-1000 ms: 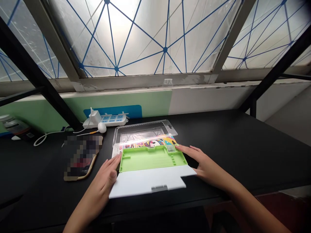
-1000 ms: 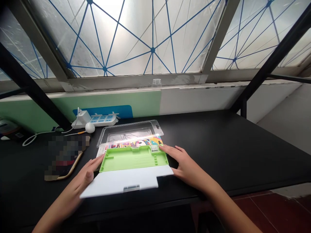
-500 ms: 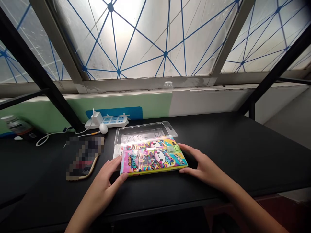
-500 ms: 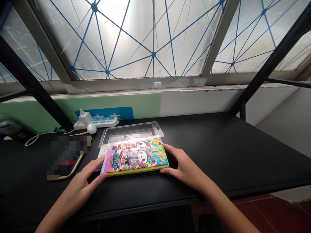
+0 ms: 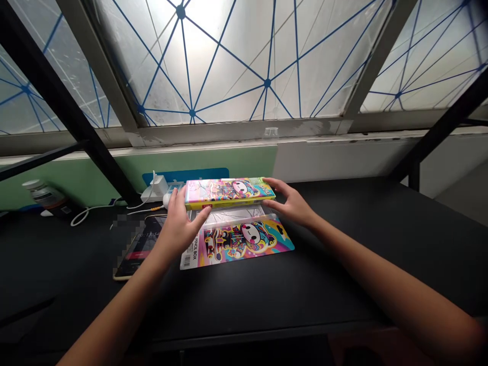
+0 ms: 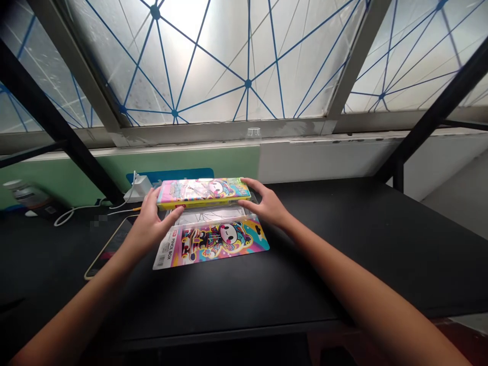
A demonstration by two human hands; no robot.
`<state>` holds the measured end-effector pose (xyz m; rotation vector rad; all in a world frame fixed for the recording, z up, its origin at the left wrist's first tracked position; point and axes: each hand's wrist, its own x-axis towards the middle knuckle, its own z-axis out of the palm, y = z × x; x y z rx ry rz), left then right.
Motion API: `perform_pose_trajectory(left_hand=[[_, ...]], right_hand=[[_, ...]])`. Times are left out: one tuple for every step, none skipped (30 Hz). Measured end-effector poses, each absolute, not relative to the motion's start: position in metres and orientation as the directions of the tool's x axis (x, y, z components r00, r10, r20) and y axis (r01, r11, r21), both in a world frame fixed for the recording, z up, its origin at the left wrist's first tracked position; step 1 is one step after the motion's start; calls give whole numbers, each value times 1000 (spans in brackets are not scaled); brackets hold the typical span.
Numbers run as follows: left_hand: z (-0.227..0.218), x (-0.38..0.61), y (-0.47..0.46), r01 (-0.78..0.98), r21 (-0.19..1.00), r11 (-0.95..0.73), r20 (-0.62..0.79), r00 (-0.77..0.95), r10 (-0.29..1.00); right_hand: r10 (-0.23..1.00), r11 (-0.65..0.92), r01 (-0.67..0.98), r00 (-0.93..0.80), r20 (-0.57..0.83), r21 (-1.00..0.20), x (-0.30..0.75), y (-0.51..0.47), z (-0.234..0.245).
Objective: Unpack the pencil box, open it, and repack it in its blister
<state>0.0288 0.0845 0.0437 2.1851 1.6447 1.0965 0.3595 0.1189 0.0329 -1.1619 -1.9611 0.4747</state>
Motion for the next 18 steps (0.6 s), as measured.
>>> perform_pose_trajectory(left_hand=[[36,29,87,767,551,-327,407,94,908],[27,28,89,783,549,-292,374,82,924],[19,27,90,794,548,-264,337,79,938],[12,25,90,803,543,-245,302,86,949],[7,23,91,812,537,-229,267,93,959],[3,21,91,818,533,-217,235,103,967],[1,19,92,824,527,-208,204,115,972],[0,17,93,833,515,-204,175,130,976],[-1,16,94,847,491,-204,150,148,978],[0,14,95,866,454,-209,133,166,977],[0,13,96,888,406,-216,123,181,976],[1,12,96,909,351,-222,118,193,974],[1,12,97,928,298,-226,117,199,973],[1,12,97,940,254,-229,121,204,971],[1,13,96,947,219,-235,130,211,969],[1,14,96,950,194,-243,149,216,965],[1,17,95,950,179,-255,181,223,958],[1,20,93,946,172,-276,223,235,946]], right_hand=[[861,502,572,-261,436,-648,358,121,24],[867,492,588,-261,425,-642,357,122,15],[874,480,606,-266,407,-635,356,123,7],[882,467,624,-273,384,-627,356,123,1],[889,453,642,-282,360,-619,356,123,-2],[896,441,657,-290,335,-611,357,124,-5],[902,431,670,-298,313,-604,358,124,-5],[906,424,681,-308,292,-597,359,125,-5],[908,420,692,-319,272,-588,359,125,-4],[909,417,702,-330,255,-577,360,126,-4],[909,415,710,-339,240,-568,360,126,-3],[910,415,724,-347,228,-551,359,125,-2],[910,414,747,-351,221,-519,359,124,-2],[910,415,778,-351,222,-472,357,122,-1],[907,418,810,-348,236,-411,355,119,-1],[899,425,838,-347,268,-342,352,115,0],[882,439,856,-351,316,-273,349,110,2],[853,463,860,-366,371,-216,345,104,4]])
